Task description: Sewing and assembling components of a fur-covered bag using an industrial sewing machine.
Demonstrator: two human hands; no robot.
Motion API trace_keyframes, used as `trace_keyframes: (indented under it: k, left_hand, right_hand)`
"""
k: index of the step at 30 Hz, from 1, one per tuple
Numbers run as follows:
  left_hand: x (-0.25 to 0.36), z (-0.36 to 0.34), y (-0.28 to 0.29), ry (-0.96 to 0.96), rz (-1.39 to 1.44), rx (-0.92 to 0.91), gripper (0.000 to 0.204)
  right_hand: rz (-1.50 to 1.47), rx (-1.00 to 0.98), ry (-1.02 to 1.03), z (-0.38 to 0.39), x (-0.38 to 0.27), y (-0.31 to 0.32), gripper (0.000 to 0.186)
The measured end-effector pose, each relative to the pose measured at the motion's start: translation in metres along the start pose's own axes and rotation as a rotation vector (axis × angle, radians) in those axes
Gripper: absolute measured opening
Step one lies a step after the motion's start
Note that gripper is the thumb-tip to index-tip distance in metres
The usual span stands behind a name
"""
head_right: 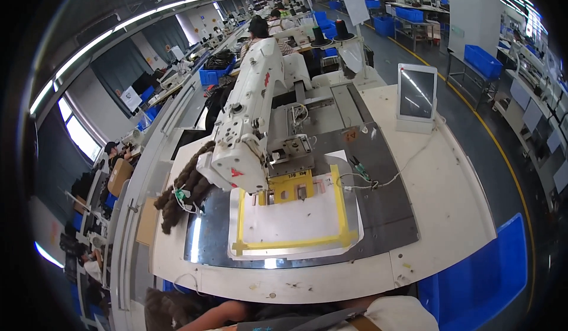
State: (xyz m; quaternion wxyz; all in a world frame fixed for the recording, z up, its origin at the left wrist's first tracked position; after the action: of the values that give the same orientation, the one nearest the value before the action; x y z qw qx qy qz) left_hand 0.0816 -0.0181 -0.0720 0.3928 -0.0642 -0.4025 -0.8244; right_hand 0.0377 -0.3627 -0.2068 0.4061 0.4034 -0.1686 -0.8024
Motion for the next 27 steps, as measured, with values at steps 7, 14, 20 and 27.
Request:
trace_keyframes:
  k: [7, 14, 20, 27]
  left_hand:
    - [0.08, 0.028, 0.051, 0.147, -0.114, -0.355, 0.049]
    - [0.1, 0.019, 0.233, -0.248, 0.052, 0.352, 0.032]
    - [0.092, -0.049, 0.31, -0.334, -0.016, 0.896, 0.028]
    - [0.094, -0.083, 0.305, -0.373, -0.057, 0.966, 0.03]
  right_hand:
    - [0.143, 0.341, 0.093, 0.008, -0.004, 0.004, 0.044]
    - [0.36, 0.717, 0.458, 0.142, -0.021, 0.048, 0.045]
    - [0.092, -0.357, -0.002, 0.312, -0.068, 0.098, 0.052]
    - [1.191, 0.674, -0.86, 0.358, -0.034, 0.431, 0.021]
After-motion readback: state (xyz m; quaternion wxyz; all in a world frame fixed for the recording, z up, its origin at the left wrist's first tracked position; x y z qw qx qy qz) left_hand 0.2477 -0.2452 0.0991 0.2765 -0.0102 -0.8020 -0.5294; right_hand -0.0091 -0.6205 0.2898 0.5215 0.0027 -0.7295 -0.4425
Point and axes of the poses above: each hand's wrist, its own z-axis away from the middle knuckle, its own y-axis out of the back of the hand, x = y × z, the point moved 8 cm from there along -z, towards the middle knuckle, and after that the axes turned 6 degrees about z, right-handed, at the moved point
